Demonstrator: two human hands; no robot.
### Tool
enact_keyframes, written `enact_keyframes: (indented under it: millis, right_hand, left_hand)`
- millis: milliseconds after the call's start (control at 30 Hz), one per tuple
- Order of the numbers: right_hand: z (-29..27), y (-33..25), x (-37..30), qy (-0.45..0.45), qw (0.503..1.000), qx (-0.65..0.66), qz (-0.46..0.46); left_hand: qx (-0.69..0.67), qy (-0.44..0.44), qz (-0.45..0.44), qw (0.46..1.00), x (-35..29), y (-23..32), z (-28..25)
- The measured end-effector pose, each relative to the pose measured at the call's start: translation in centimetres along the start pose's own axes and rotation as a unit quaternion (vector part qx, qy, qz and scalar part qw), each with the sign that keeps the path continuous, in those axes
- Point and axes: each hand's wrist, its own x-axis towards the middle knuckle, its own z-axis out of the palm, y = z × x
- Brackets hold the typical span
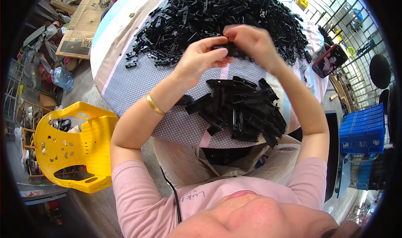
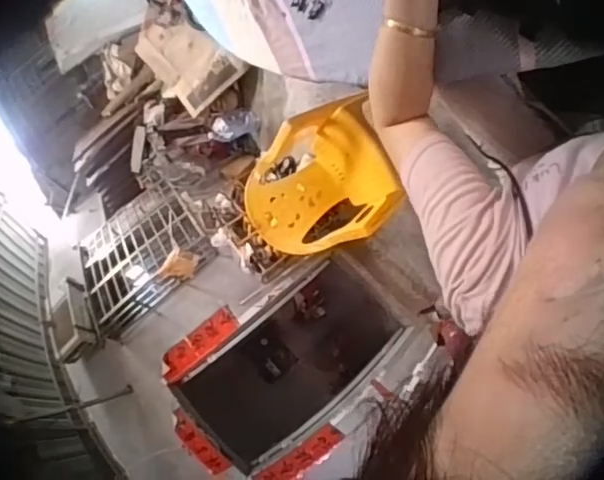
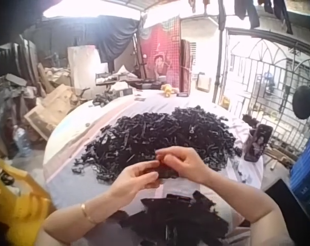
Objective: Assembling small black plastic components by snapping them together at a workstation.
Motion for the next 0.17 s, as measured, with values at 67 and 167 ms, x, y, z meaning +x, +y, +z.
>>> enact_keyframes:
  millis: [67,167]
  right_hand:
    - [-2.2,0.9,4.5,0.033,0.995,-0.027,0.091]
    - [-4.2,5.0,11.9,0.093,0.909,-0.405,0.028]
  left_hand:
    - [0.029,0.025,-0.028,0.999,-0.4,-0.7,0.4]
    - [0.069,0.007,-0.058,0.996,-0.3,-1.1,1.0]
